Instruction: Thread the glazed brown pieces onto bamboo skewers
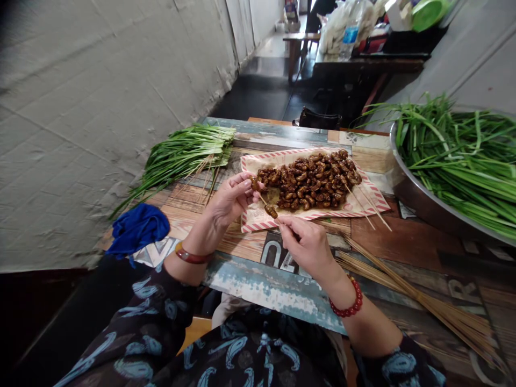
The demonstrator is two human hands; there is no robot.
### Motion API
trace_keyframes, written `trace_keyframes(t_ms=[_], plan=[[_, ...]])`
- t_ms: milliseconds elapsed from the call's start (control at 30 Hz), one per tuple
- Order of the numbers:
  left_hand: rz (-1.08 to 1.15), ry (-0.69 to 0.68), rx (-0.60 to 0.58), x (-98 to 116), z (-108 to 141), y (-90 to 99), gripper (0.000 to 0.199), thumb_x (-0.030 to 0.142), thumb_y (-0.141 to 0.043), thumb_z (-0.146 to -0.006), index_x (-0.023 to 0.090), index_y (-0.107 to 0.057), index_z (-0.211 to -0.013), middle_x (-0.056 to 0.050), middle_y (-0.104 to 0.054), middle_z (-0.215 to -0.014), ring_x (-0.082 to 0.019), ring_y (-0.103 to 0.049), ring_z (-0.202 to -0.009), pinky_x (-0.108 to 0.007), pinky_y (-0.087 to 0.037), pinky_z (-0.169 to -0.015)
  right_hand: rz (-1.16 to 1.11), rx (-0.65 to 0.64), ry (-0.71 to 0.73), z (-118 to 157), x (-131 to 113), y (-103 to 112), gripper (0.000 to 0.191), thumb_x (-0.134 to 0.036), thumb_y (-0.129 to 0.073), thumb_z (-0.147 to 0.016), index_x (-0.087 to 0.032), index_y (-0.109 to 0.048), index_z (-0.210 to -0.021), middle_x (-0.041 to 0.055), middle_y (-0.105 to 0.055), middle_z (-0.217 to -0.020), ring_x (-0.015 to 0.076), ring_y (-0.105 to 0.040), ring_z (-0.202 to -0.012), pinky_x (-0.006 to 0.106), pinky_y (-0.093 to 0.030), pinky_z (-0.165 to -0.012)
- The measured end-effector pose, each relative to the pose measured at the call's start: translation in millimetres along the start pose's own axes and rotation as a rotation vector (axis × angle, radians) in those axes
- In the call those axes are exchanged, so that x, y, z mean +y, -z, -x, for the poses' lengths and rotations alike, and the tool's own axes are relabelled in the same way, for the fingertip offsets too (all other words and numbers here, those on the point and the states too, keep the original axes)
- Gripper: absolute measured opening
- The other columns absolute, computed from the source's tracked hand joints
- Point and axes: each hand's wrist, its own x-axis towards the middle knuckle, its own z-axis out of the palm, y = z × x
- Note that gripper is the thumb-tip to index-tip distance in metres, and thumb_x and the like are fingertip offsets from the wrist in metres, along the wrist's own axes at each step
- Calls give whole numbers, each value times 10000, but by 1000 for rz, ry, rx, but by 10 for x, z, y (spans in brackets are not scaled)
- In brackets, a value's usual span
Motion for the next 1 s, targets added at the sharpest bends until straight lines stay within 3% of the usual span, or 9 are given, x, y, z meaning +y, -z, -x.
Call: trace_keyframes(t_ms=[1000], plan=[[-72, -48, 8, -17, 5, -34, 365, 270, -816, -664, 150, -583, -918, -50, -727, -834, -104, -664, -641, -234, -537, -661, 47, 18, -2, -22, -10, 12, 216, -251, -496, -924, -196, -703, -898, -39, -593, -520, 115, -572, -467, 228, -454, -525]])
